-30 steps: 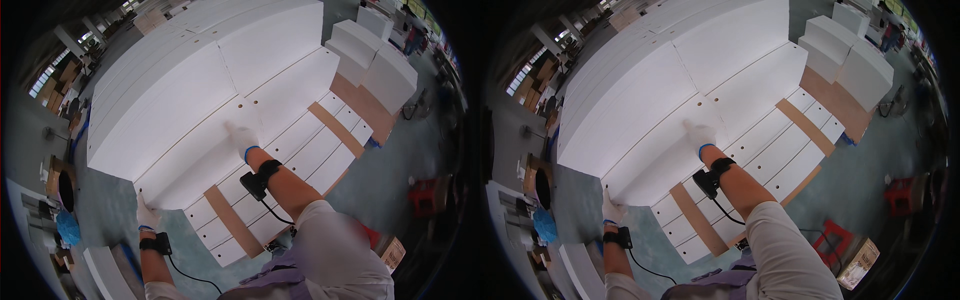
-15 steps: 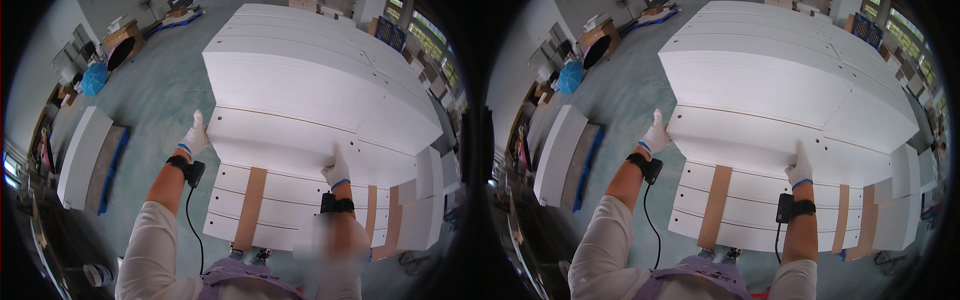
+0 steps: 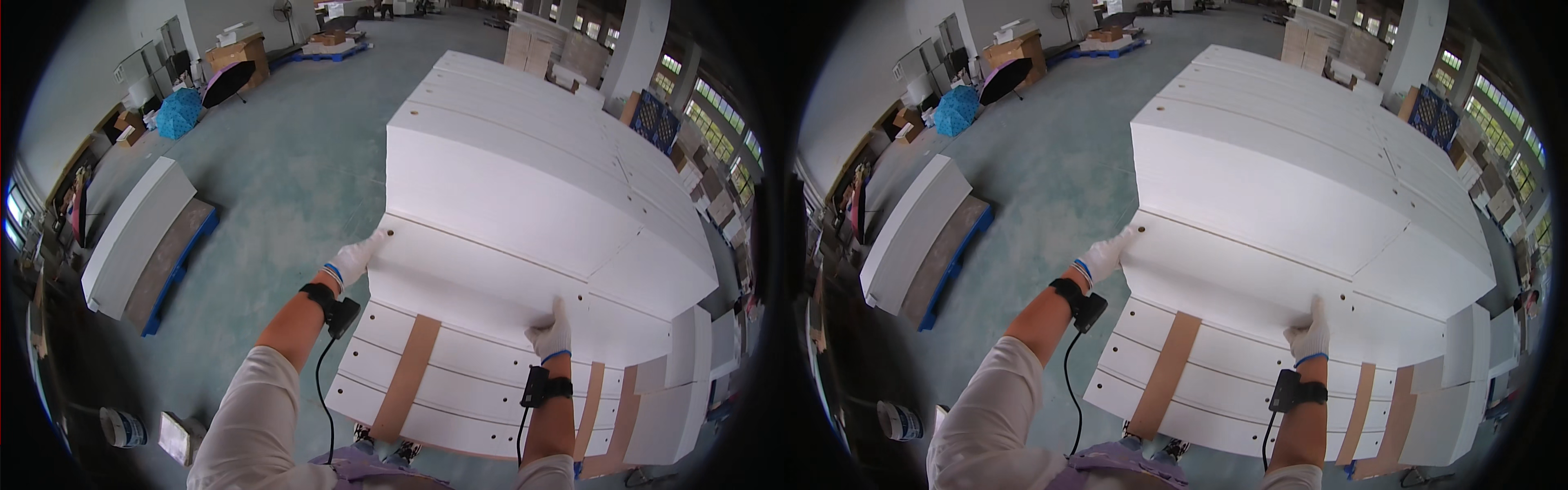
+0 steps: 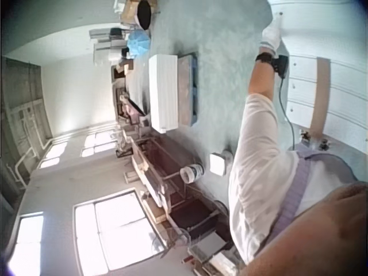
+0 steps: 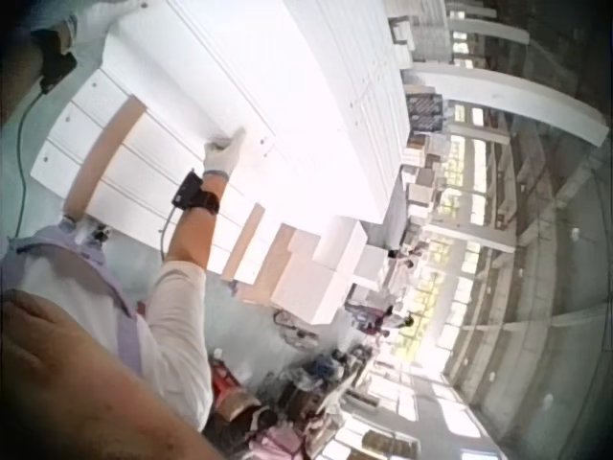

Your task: Pick up white furniture panels from a workbench and stack them onto a larger pile in a furniture manufacturing facility.

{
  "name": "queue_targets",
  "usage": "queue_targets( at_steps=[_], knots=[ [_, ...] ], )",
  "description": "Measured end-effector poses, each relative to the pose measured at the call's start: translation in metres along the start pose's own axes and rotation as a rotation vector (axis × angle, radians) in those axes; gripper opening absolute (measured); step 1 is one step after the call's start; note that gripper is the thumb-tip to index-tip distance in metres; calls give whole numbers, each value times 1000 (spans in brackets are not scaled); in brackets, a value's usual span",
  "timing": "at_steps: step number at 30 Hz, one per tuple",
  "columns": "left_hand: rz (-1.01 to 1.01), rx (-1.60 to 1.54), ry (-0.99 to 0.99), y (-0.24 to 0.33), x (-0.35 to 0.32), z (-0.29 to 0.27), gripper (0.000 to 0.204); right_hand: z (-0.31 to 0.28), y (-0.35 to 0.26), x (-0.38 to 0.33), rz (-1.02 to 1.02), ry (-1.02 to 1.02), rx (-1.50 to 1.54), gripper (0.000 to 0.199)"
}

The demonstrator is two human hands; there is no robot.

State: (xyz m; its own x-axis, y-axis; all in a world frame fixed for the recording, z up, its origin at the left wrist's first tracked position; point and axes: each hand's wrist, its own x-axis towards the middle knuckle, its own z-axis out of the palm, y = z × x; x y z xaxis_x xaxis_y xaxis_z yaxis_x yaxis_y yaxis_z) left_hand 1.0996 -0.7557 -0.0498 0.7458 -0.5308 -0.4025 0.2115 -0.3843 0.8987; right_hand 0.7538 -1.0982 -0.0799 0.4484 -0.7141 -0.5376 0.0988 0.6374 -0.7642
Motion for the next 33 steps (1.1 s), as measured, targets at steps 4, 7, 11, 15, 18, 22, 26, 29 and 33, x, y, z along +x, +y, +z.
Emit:
queue_targets(
  at_steps=[4, 7, 11, 15, 18, 22, 26, 29, 33],
  knots=[
    [78, -44, 31, 13, -20, 7, 72, 3, 0, -4, -24, 47, 10, 65],
    [97, -85, 56, 17, -28, 9, 69, 5, -2, -10, -18, 26, -9, 65],
    [88, 68, 36, 13, -21, 8, 74, 8, -2, -12, -35, 8, 33, 65],
    [106, 13, 24, 6, -12, 7, 71, 7, -1, -10, -12, 3, 27, 64],
    [113, -60, 21, 4, -12, 8, 68, 4, -2, -8, 13, -4, 6, 61],
    [126, -153, 15, 6, -17, 10, 65, 2, -2, -7, -3, -14, 8, 53],
    [95, -223, -8, 8, -17, 10, 66, 3, -2, -8, -15, -11, 18, 48],
    [35, -155, 23, 6, -15, 7, 68, 4, -2, -10, -25, -14, 10, 48],
    [62, -197, 10, 2, -13, 6, 69, 5, -3, -11, 8, -12, 24, 63]
  ],
)
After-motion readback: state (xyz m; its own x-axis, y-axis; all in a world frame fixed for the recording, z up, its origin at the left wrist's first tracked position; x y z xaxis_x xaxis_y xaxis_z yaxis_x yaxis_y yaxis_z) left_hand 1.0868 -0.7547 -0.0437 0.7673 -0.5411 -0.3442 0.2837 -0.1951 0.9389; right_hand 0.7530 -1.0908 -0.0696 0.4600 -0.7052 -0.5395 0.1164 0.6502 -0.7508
